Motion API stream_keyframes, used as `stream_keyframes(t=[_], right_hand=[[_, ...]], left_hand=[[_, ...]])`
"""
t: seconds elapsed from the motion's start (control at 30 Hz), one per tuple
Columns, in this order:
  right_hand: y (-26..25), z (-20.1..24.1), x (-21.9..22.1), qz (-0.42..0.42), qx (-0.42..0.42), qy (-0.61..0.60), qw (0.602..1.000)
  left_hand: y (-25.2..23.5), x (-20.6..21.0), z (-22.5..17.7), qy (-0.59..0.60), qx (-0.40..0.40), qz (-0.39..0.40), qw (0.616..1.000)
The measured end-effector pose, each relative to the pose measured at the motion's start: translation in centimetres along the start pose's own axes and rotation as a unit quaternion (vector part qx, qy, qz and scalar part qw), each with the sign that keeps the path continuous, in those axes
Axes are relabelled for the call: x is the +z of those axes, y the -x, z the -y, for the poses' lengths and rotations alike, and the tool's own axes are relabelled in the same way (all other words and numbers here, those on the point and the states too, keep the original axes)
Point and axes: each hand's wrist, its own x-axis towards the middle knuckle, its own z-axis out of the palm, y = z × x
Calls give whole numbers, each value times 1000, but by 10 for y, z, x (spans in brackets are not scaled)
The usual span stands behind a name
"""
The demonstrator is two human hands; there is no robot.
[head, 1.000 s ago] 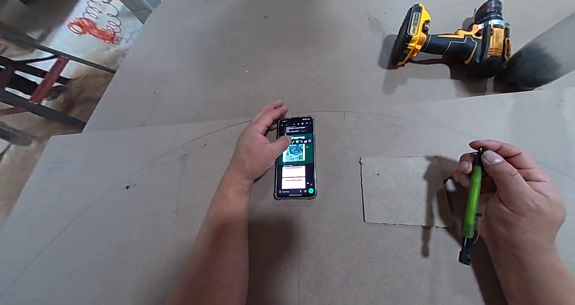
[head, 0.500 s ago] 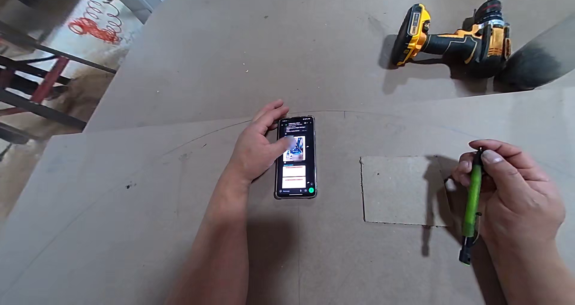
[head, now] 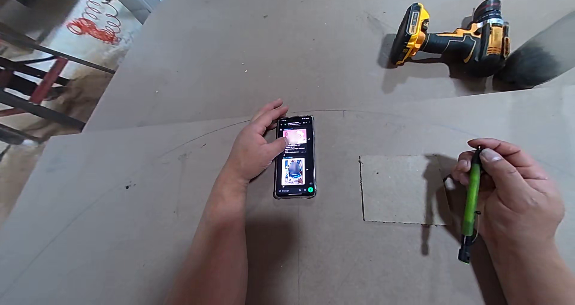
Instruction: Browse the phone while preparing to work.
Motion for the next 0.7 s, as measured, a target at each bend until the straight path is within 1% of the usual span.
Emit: stream_keyframes(t=[0.37,0.43,0.57,0.7], right_hand=[[0,1,1,-2,2,10,1000],[0,0,1,-3,2,10,1000],[0,0,1,-2,2,10,1000],[0,1,1,-3,-1,13,1000]], left_hand=[[0,1,-4,4,-24,-15,1000],[0,1,-4,3,-20,-13,1000],[0,-2,-2,12,1,21,1000],[0,-1,-1,2,-4,4,1000]])
